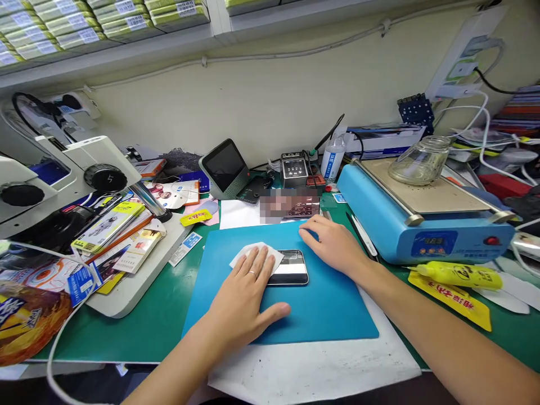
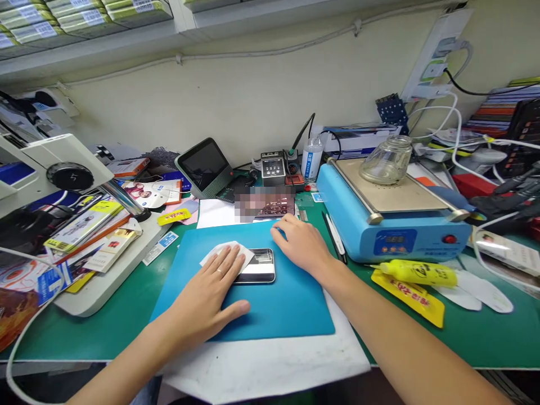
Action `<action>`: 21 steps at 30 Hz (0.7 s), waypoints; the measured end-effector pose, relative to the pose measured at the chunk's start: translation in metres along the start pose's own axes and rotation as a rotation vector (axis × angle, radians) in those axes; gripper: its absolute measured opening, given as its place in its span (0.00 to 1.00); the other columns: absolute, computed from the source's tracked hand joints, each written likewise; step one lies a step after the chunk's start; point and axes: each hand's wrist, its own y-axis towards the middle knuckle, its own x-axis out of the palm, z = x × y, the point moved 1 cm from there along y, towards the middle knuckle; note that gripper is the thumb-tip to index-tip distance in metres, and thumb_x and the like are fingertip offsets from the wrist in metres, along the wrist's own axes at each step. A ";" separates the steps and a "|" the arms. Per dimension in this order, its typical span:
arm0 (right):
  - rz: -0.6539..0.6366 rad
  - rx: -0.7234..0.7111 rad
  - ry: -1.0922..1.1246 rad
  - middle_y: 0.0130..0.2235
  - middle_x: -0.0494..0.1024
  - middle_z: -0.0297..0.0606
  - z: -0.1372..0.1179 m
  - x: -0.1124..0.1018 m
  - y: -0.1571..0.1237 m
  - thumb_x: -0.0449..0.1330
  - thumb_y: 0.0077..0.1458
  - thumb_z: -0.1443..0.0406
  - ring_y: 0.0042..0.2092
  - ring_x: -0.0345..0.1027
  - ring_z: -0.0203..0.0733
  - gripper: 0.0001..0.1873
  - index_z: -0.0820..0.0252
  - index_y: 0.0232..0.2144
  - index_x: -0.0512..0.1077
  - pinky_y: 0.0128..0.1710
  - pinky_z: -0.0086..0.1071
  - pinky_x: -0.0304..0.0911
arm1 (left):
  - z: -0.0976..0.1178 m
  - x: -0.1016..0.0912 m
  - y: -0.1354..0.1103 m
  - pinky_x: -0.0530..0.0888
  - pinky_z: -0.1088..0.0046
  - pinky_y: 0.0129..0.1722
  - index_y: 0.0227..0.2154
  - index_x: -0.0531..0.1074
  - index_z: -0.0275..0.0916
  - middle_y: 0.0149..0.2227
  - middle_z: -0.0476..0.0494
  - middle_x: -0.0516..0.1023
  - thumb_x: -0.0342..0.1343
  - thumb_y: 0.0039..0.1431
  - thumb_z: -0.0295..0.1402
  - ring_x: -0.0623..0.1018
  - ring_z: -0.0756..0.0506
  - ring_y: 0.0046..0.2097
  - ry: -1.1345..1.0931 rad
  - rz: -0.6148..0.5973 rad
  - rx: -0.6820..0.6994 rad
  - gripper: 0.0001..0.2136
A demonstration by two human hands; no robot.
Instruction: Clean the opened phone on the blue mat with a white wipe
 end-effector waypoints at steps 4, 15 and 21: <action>0.070 0.052 -0.025 0.65 0.69 0.40 0.002 0.000 -0.001 0.49 0.67 0.58 0.55 0.73 0.54 0.19 0.57 0.45 0.77 0.52 0.46 0.70 | 0.013 0.004 0.017 0.51 0.47 0.69 0.71 0.47 0.37 0.73 0.36 0.44 0.40 0.65 0.63 0.46 0.32 0.72 -0.022 0.029 0.011 0.42; 0.015 0.136 -0.035 0.69 0.59 0.41 0.002 0.001 0.002 0.48 0.66 0.55 0.57 0.71 0.59 0.19 0.57 0.48 0.74 0.50 0.49 0.71 | 0.008 0.005 -0.030 0.55 0.49 0.68 0.72 0.35 0.38 0.73 0.35 0.39 0.46 0.67 0.57 0.44 0.31 0.73 0.031 0.032 0.073 0.42; 0.032 0.132 -0.030 0.68 0.63 0.44 0.004 0.000 0.002 0.49 0.65 0.55 0.55 0.73 0.58 0.18 0.56 0.45 0.74 0.47 0.47 0.71 | 0.003 0.006 -0.013 0.54 0.47 0.68 0.72 0.41 0.37 0.73 0.33 0.39 0.44 0.66 0.60 0.43 0.31 0.73 0.036 0.038 -0.001 0.42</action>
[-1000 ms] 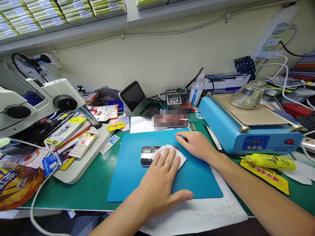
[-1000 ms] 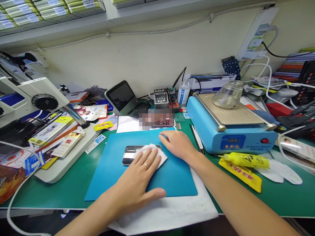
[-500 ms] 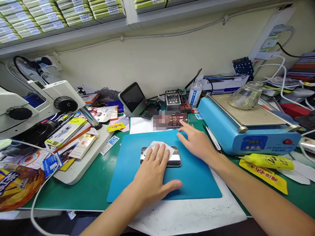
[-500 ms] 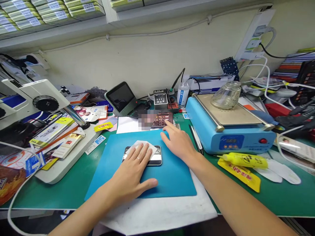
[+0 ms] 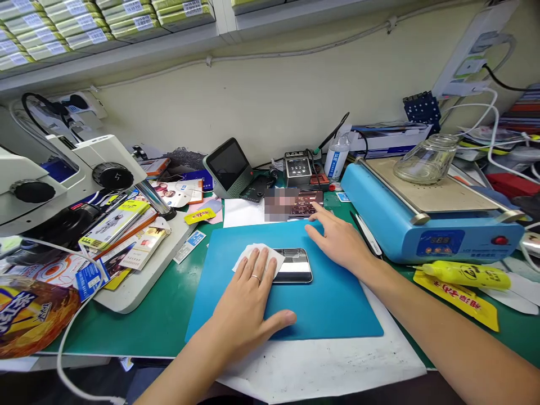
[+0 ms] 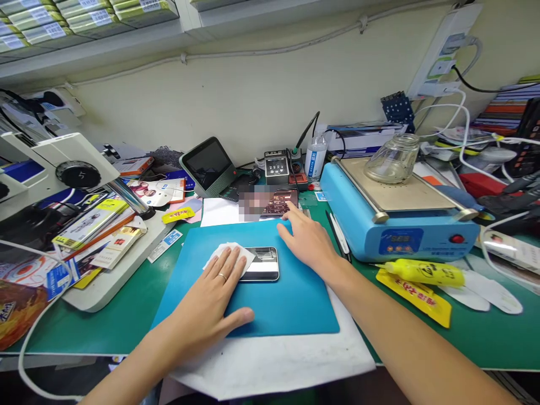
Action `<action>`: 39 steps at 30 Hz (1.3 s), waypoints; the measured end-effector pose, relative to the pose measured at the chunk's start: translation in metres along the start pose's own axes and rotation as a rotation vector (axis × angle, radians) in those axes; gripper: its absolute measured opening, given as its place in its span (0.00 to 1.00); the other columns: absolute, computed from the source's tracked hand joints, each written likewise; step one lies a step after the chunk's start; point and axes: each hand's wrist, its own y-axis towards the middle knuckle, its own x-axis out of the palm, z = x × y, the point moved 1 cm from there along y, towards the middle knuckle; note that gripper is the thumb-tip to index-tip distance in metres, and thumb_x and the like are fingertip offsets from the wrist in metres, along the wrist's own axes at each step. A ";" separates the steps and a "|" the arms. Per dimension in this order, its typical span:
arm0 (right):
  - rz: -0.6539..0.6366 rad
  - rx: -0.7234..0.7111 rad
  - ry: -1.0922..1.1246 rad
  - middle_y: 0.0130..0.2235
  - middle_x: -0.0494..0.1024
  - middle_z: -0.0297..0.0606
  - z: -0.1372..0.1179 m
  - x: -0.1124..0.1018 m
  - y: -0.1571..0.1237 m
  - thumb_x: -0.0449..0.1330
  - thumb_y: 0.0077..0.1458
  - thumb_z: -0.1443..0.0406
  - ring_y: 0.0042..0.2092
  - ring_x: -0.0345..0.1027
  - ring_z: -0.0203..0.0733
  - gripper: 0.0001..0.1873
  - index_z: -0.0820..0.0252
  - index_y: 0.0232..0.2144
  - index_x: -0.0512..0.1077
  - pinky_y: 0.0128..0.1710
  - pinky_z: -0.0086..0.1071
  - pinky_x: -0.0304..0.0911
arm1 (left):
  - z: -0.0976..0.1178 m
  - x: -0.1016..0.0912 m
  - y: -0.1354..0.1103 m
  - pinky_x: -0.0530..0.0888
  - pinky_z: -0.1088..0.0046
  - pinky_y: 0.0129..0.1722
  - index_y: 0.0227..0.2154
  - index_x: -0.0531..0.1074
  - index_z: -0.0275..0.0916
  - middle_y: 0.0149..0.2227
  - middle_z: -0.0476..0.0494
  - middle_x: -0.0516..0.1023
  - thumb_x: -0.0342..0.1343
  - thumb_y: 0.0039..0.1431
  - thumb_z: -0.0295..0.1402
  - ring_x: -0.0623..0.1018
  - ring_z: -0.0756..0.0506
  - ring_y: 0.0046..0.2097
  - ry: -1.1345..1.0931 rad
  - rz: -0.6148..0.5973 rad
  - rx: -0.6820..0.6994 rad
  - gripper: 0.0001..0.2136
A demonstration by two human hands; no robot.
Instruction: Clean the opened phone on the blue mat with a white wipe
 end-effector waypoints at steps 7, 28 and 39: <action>0.039 -0.010 0.049 0.67 0.65 0.41 0.000 0.001 0.000 0.50 0.63 0.58 0.52 0.76 0.53 0.12 0.54 0.37 0.71 0.48 0.46 0.69 | 0.031 0.003 0.033 0.49 0.46 0.69 0.71 0.45 0.36 0.73 0.35 0.42 0.42 0.64 0.63 0.43 0.30 0.73 -0.104 -0.006 0.096 0.43; -0.071 -0.114 -0.048 0.64 0.69 0.37 -0.004 0.001 -0.001 0.49 0.64 0.60 0.52 0.76 0.52 0.15 0.55 0.36 0.75 0.47 0.44 0.71 | 0.002 0.002 0.005 0.52 0.49 0.69 0.72 0.40 0.38 0.73 0.34 0.40 0.42 0.66 0.60 0.44 0.31 0.73 0.008 0.043 0.028 0.41; -0.070 -0.108 -0.025 0.62 0.72 0.37 -0.006 -0.001 -0.001 0.49 0.64 0.62 0.53 0.75 0.53 0.15 0.55 0.35 0.76 0.47 0.46 0.72 | 0.024 0.008 0.028 0.50 0.45 0.69 0.72 0.44 0.37 0.73 0.35 0.41 0.40 0.65 0.62 0.43 0.30 0.73 -0.083 0.010 0.058 0.43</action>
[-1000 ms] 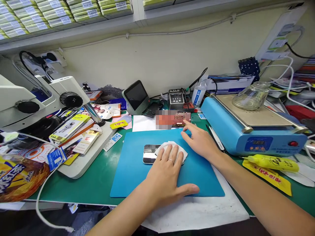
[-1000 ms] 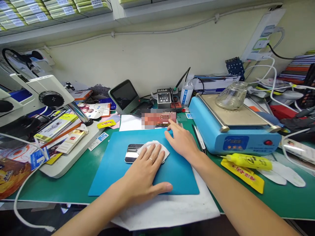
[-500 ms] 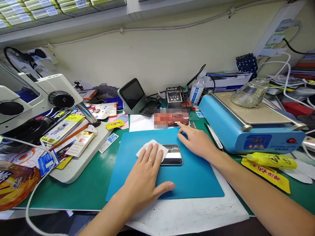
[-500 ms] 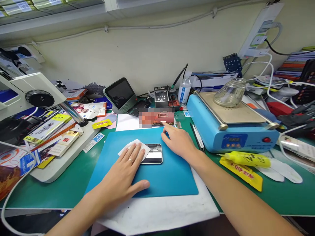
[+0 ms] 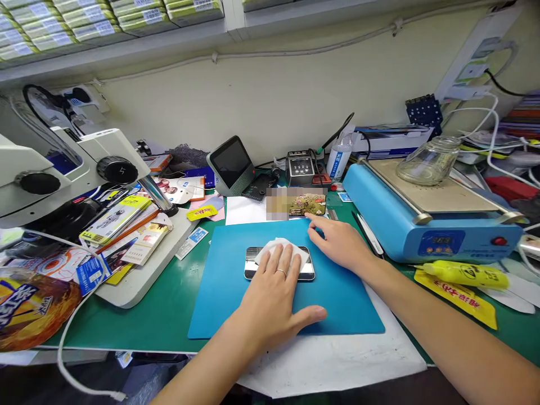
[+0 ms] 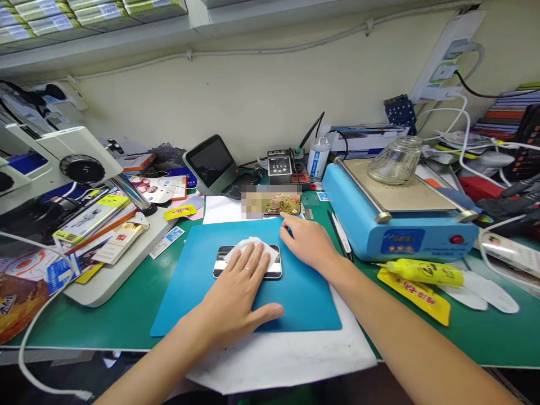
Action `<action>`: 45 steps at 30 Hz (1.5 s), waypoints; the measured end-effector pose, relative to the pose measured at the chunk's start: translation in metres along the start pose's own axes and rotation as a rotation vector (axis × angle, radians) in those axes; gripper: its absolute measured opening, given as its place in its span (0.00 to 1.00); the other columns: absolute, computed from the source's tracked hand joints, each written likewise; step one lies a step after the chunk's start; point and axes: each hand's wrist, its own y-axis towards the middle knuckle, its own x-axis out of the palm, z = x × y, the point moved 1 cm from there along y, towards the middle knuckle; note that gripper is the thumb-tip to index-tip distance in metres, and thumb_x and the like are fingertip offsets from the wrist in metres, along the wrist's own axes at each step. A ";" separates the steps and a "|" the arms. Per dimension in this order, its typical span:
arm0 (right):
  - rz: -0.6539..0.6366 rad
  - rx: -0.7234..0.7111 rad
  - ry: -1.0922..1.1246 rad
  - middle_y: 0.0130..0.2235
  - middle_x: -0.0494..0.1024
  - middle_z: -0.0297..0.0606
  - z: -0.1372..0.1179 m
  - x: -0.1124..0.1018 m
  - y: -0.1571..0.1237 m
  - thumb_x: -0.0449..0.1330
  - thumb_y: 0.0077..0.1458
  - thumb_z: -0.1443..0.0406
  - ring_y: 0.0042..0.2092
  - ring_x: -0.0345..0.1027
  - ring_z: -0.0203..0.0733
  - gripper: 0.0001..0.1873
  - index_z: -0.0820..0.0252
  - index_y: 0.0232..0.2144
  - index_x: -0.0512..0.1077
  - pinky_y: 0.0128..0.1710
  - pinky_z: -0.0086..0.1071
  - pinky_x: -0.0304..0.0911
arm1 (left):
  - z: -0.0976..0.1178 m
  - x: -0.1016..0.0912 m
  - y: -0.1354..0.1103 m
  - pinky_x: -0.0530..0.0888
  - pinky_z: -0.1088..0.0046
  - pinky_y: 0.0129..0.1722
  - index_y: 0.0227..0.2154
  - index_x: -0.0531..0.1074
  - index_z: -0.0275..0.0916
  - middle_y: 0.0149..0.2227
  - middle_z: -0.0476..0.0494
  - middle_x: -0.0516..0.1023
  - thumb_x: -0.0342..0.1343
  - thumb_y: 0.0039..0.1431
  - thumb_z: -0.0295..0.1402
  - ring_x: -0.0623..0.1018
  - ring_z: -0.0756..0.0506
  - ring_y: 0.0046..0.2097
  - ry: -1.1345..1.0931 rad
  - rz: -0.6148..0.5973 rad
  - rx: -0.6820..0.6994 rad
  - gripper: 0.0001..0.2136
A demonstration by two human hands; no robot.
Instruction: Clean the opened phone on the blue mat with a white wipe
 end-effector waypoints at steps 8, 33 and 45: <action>0.004 -0.072 0.028 0.62 0.73 0.38 0.003 0.001 -0.001 0.48 0.65 0.62 0.53 0.76 0.51 0.16 0.55 0.35 0.75 0.49 0.45 0.71 | -0.006 -0.007 -0.018 0.50 0.49 0.70 0.72 0.44 0.38 0.73 0.36 0.40 0.41 0.66 0.60 0.44 0.32 0.73 0.029 0.023 0.028 0.41; 0.042 -0.314 -0.166 0.71 0.55 0.47 -0.049 0.015 0.046 0.48 0.66 0.62 0.50 0.77 0.52 0.19 0.63 0.53 0.71 0.34 0.38 0.73 | -0.022 -0.007 -0.034 0.51 0.44 0.69 0.72 0.43 0.42 0.73 0.37 0.37 0.46 0.63 0.62 0.42 0.29 0.73 -0.014 0.007 -0.006 0.43; 0.101 -0.242 -0.133 0.58 0.76 0.46 -0.013 0.004 0.004 0.49 0.67 0.63 0.50 0.78 0.49 0.16 0.62 0.47 0.73 0.43 0.39 0.73 | -0.012 -0.006 -0.009 0.50 0.44 0.69 0.71 0.46 0.42 0.73 0.37 0.42 0.48 0.62 0.62 0.44 0.31 0.73 -0.020 0.037 0.030 0.43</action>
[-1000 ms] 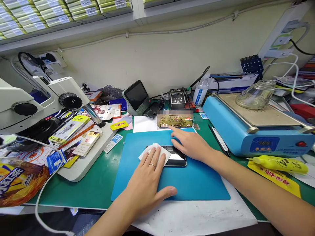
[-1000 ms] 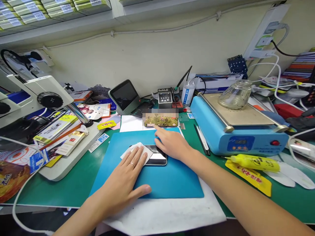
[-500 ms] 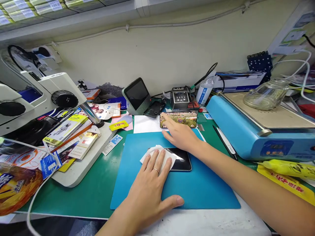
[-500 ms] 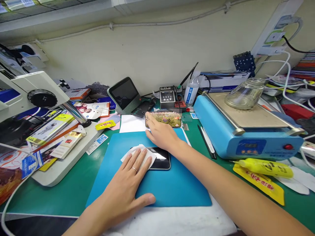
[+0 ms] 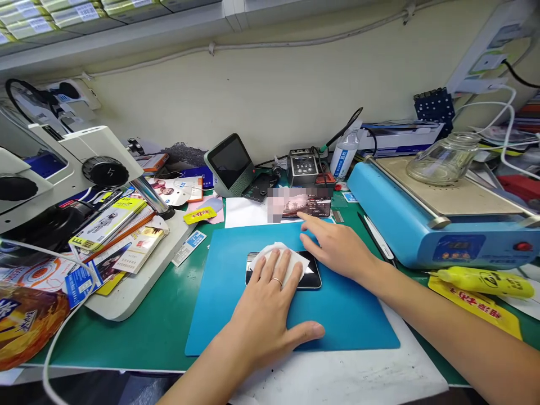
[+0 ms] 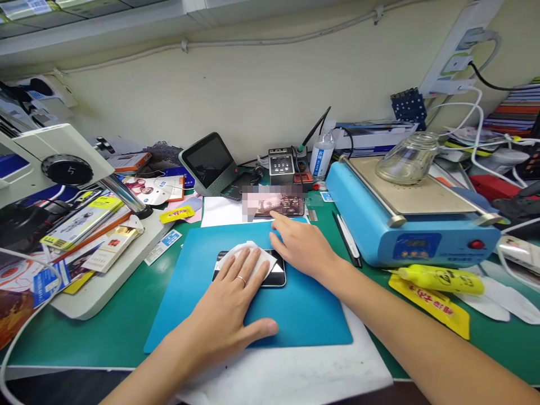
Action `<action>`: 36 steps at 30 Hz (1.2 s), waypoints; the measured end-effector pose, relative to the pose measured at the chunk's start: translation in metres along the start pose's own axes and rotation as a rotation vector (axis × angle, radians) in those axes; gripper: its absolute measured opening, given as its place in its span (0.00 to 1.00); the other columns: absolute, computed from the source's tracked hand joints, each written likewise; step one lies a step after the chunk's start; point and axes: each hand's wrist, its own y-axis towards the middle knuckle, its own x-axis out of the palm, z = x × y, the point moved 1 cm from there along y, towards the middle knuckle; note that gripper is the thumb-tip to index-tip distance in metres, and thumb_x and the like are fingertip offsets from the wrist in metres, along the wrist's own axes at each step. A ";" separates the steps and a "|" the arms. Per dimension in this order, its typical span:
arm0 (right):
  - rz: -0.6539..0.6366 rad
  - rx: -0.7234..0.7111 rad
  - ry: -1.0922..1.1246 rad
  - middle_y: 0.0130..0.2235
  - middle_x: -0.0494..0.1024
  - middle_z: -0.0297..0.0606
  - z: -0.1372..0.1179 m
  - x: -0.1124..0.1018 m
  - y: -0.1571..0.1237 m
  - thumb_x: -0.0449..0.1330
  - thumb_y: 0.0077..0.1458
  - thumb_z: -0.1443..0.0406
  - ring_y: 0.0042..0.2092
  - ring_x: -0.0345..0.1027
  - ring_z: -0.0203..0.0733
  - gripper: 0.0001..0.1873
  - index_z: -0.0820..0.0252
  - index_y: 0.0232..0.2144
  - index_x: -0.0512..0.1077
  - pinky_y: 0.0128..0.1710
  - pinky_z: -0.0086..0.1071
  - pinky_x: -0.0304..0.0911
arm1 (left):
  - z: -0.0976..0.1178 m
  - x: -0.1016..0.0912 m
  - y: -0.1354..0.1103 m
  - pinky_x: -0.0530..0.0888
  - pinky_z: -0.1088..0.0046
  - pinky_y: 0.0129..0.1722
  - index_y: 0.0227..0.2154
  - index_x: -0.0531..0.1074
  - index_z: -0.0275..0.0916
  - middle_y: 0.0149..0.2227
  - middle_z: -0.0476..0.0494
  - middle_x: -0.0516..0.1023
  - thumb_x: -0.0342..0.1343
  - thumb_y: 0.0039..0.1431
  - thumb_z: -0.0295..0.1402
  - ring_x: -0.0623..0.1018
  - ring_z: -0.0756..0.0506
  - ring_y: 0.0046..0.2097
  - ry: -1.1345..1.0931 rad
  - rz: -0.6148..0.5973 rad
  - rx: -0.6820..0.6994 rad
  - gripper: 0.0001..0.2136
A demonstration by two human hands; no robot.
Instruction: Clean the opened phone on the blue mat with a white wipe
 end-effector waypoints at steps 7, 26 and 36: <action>0.081 0.244 -0.046 0.68 0.61 0.45 0.029 -0.008 -0.005 0.52 0.64 0.61 0.43 0.80 0.50 0.13 0.59 0.45 0.72 0.36 0.41 0.72 | -0.002 0.000 0.005 0.50 0.46 0.69 0.72 0.45 0.42 0.73 0.37 0.43 0.47 0.63 0.61 0.45 0.32 0.73 0.025 -0.012 0.048 0.42; -0.029 -0.084 -0.010 0.67 0.64 0.48 -0.014 0.007 0.024 0.49 0.66 0.63 0.42 0.79 0.47 0.19 0.64 0.53 0.71 0.32 0.37 0.72 | -0.001 0.002 0.004 0.51 0.48 0.70 0.71 0.48 0.42 0.73 0.40 0.44 0.45 0.67 0.58 0.45 0.35 0.73 -0.030 -0.005 0.039 0.38; -0.034 -0.076 -0.036 0.70 0.57 0.48 -0.028 0.014 0.057 0.49 0.64 0.65 0.49 0.77 0.52 0.18 0.64 0.52 0.71 0.33 0.37 0.74 | 0.000 -0.004 0.006 0.58 0.47 0.68 0.69 0.54 0.45 0.72 0.42 0.51 0.44 0.68 0.56 0.53 0.34 0.72 -0.066 -0.019 0.024 0.33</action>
